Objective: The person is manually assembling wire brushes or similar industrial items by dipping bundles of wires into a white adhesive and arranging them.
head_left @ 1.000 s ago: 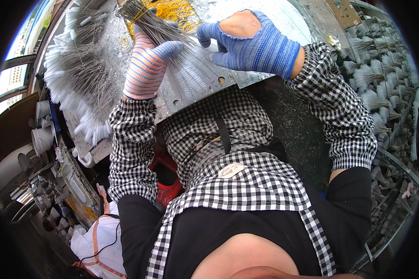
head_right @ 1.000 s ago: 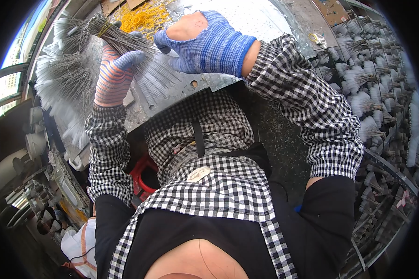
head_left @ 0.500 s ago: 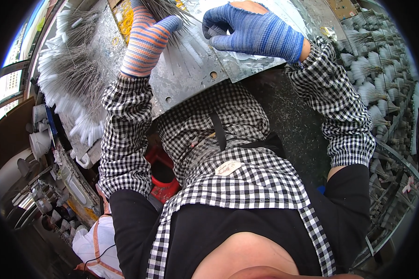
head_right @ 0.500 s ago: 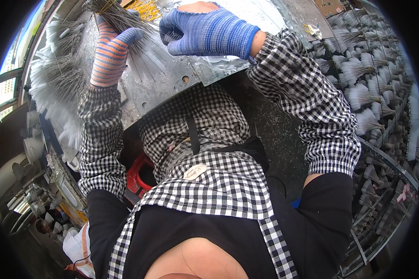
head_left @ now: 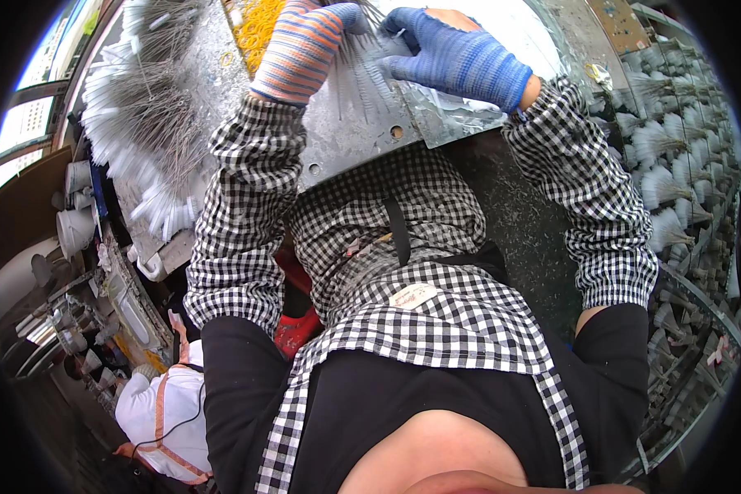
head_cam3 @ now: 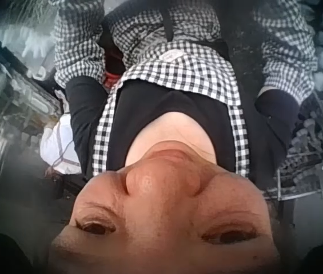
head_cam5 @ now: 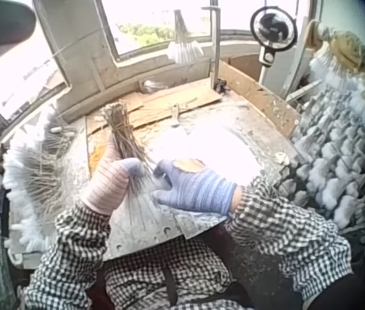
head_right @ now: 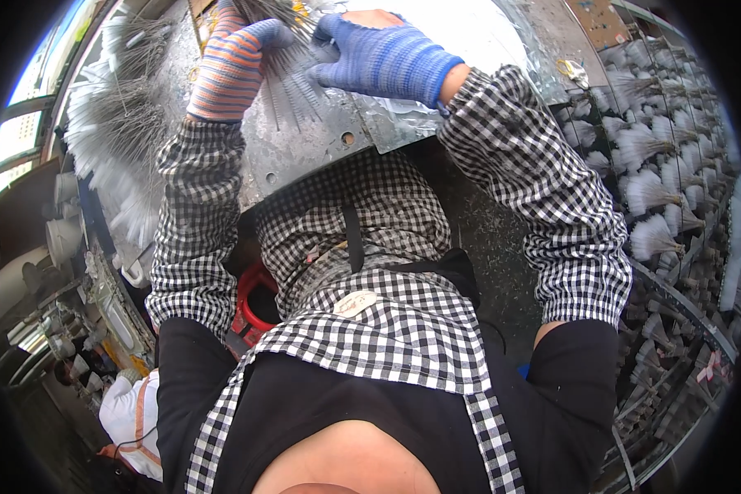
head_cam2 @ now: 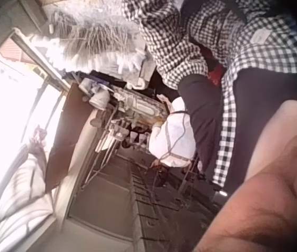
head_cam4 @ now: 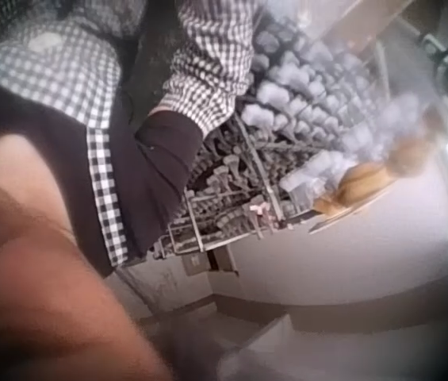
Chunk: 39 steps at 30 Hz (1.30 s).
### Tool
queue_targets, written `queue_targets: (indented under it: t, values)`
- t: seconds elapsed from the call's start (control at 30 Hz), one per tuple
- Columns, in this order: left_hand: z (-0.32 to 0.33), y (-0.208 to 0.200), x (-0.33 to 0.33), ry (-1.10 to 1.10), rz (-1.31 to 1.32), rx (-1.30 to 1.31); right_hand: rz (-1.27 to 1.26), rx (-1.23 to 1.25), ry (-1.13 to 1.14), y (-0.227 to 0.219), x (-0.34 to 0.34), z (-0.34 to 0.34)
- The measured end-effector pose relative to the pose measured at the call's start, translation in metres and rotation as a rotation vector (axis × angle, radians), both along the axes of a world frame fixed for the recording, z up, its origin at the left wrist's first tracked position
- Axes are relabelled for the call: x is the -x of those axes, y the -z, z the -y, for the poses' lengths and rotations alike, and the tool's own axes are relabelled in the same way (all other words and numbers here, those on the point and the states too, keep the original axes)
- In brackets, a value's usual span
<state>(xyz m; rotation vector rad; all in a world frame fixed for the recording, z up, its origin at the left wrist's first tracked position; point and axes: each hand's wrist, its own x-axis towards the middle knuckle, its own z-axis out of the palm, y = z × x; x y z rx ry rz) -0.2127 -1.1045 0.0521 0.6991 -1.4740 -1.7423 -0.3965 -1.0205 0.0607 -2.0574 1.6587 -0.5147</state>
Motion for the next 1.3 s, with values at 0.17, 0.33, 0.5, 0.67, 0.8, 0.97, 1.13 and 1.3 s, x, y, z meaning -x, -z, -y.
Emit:
queue_targets:
  t: [0.17, 0.33, 0.5, 0.67, 0.8, 0.97, 1.13, 1.3]
  values:
    - [0.025, 0.055, -0.011, 0.088, 0.040, 0.269, 0.297, 0.001, -0.061, 0.018, 0.000, 0.000]
    - [0.004, 0.017, 0.034, -0.028, 0.121, 0.202, 0.580, -0.098, 0.078, 0.065, 0.065, -0.010]
    - [-0.009, -0.013, 0.006, -0.115, 0.144, 0.353, 0.399, -0.018, 0.015, 0.047, 0.040, 0.000]
    - [-0.009, -0.026, 0.030, -0.131, 0.304, 0.801, 0.205, 0.088, -0.022, 0.035, 0.058, -0.002]
    - [-0.006, -0.022, 0.054, -0.047, 0.581, 1.118, 0.292, 0.209, -0.056, 0.034, 0.063, -0.013]
    - [0.014, -0.023, 0.053, -0.133, 0.510, 1.395, -0.193, 0.447, -0.227, 0.042, 0.071, 0.007]
    - [0.021, -0.033, 0.076, 0.012, 0.563, 1.652, -0.256, 0.354, -0.024, 0.060, 0.093, 0.013]
    - [0.016, -0.029, 0.092, 0.073, 0.655, 1.784, -0.096, 0.259, 0.044, 0.098, 0.121, 0.021]
